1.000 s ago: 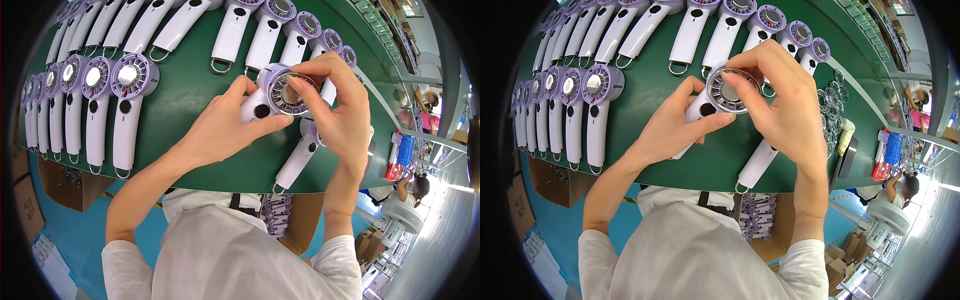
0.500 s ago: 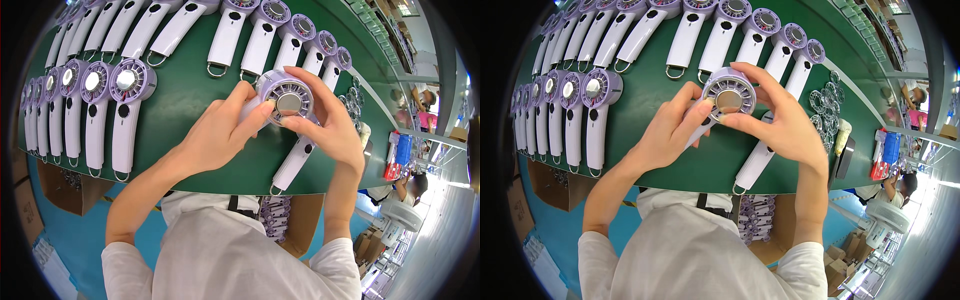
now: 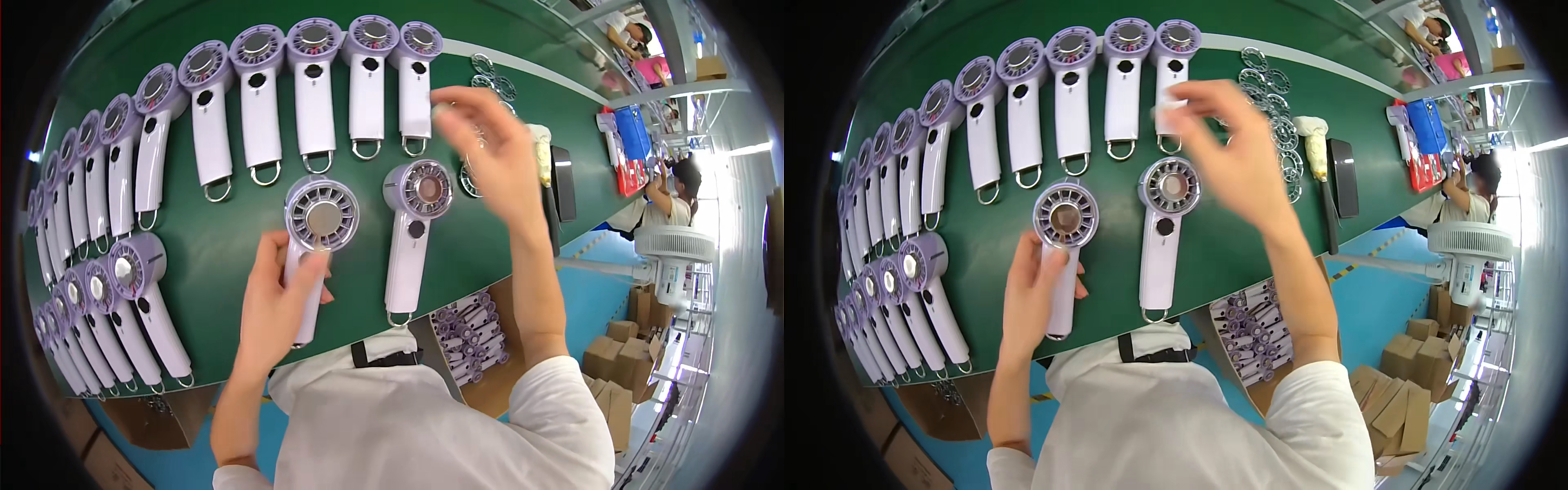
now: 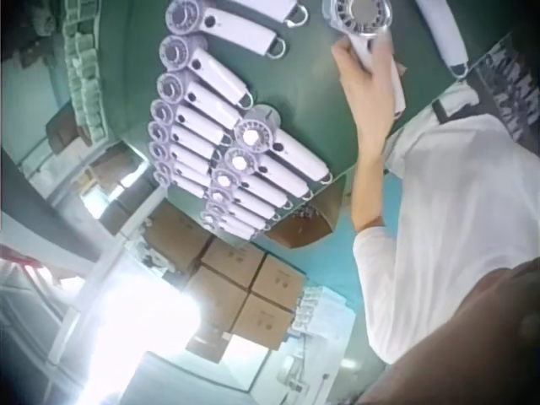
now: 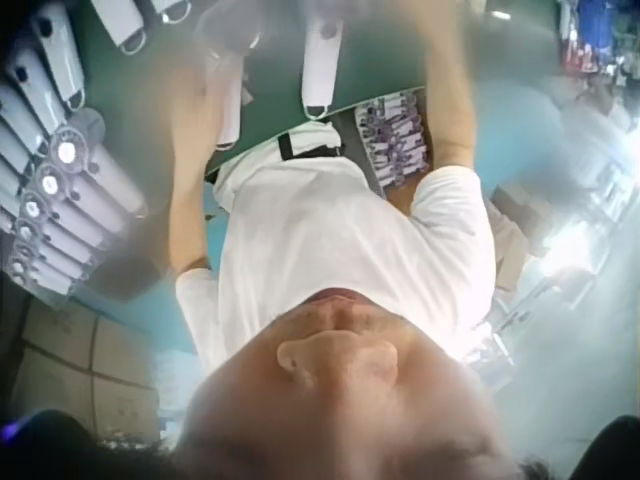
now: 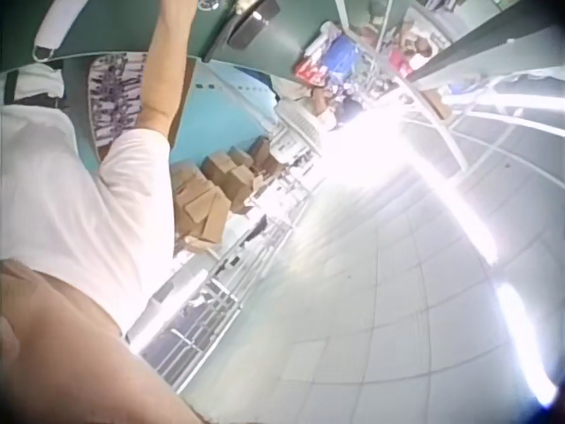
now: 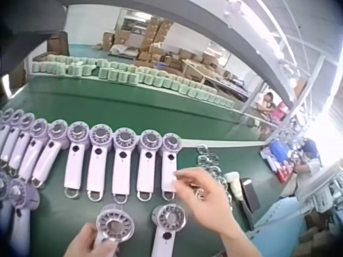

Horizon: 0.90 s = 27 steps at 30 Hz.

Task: Assemble handheld fans by installing the front grill components on an assembly line.

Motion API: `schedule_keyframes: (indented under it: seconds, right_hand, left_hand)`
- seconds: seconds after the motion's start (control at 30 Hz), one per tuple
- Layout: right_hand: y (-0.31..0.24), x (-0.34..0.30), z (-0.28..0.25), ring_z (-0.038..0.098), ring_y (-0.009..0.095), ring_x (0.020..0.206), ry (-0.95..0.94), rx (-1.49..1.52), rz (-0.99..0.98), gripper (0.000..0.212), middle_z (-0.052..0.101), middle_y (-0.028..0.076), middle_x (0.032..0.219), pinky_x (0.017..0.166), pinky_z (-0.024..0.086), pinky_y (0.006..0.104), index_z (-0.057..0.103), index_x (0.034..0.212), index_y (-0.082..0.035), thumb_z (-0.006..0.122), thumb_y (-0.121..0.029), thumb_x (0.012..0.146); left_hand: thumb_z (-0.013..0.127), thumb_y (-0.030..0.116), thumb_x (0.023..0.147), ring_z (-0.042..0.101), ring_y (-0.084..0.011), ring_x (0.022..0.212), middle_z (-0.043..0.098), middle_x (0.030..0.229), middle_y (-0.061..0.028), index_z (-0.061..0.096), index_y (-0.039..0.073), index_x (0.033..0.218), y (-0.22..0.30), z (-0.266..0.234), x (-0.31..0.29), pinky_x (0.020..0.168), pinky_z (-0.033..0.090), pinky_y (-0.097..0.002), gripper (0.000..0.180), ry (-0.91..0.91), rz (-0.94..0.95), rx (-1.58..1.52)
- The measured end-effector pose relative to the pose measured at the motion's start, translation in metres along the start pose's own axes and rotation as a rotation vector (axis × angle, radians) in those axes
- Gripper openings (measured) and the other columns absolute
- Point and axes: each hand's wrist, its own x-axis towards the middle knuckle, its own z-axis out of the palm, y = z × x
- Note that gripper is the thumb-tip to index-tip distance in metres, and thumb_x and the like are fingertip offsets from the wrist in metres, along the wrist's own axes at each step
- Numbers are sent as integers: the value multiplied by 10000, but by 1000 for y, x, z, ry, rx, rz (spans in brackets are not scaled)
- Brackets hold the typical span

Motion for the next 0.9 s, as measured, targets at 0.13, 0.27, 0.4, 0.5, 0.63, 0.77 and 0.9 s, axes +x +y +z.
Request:
schedule_keyframes:
  seconds: [0.13, 0.27, 0.4, 0.5, 0.63, 0.77, 0.9]
  right_hand:
    - [57, 11, -51, 625, 178, 763, 249, -397, 164, 199, 690, 107, 928, 692, 505, 311, 712, 1012, -5, 705, -164, 894]
    - [65, 7, -51, 578, 222, 707, -27, -537, 160, 184, 618, 109, 807, 675, 477, 366, 717, 939, -10, 707, -185, 883]
    - [75, 6, -51, 610, 308, 766, -18, -697, 123, 141, 612, 141, 804, 714, 488, 421, 715, 900, 5, 692, -130, 865]
    - [76, 10, -48, 613, 313, 758, -46, -744, 45, 132, 601, 139, 801, 707, 495, 417, 710, 948, -19, 702, -106, 850]
    - [90, 30, -47, 562, 332, 930, -199, -846, -245, 332, 566, 154, 916, 840, 450, 434, 672, 1160, -58, 692, -67, 829]
    - [103, 48, -62, 593, 358, 921, -353, -893, -309, 324, 595, 161, 950, 819, 481, 450, 687, 1094, -42, 695, -23, 771]
    - [95, 45, -81, 604, 226, 810, -394, -635, -51, 222, 533, 127, 940, 737, 491, 319, 661, 1130, -1, 651, -28, 910]
  left_hand:
    - [766, 125, 857, 671, -161, 721, 689, 950, -133, 461, -33, 1167, 7, 21, 0, 639, 538, -310, 463, 61, -63, 244]
    - [767, 175, 857, 665, -184, 692, 687, 881, -124, 521, -28, 1071, 1, 30, 3, 628, 525, -322, 383, 168, 48, 385]
    - [776, 294, 823, 610, -331, 784, 599, 880, -143, 579, -30, 955, -4, 38, 4, 690, 487, -419, 402, 219, 329, 756]
    - [774, 294, 805, 557, -338, 749, 535, 859, -143, 567, -7, 892, -12, 40, 10, 656, 454, -446, 376, 243, 462, 912]
    - [726, 393, 813, 563, -330, 781, 530, 862, -145, 550, 28, 854, -12, 43, 11, 680, 457, -445, 408, 240, 525, 1120]
    - [737, 426, 844, 559, -318, 764, 547, 874, -129, 577, 10, 892, -12, 30, 6, 681, 453, -422, 448, 286, 659, 1025]
    - [801, 277, 811, 552, -286, 759, 553, 865, -98, 599, 43, 948, 6, -26, -21, 674, 431, -404, 338, 647, 734, 1079]
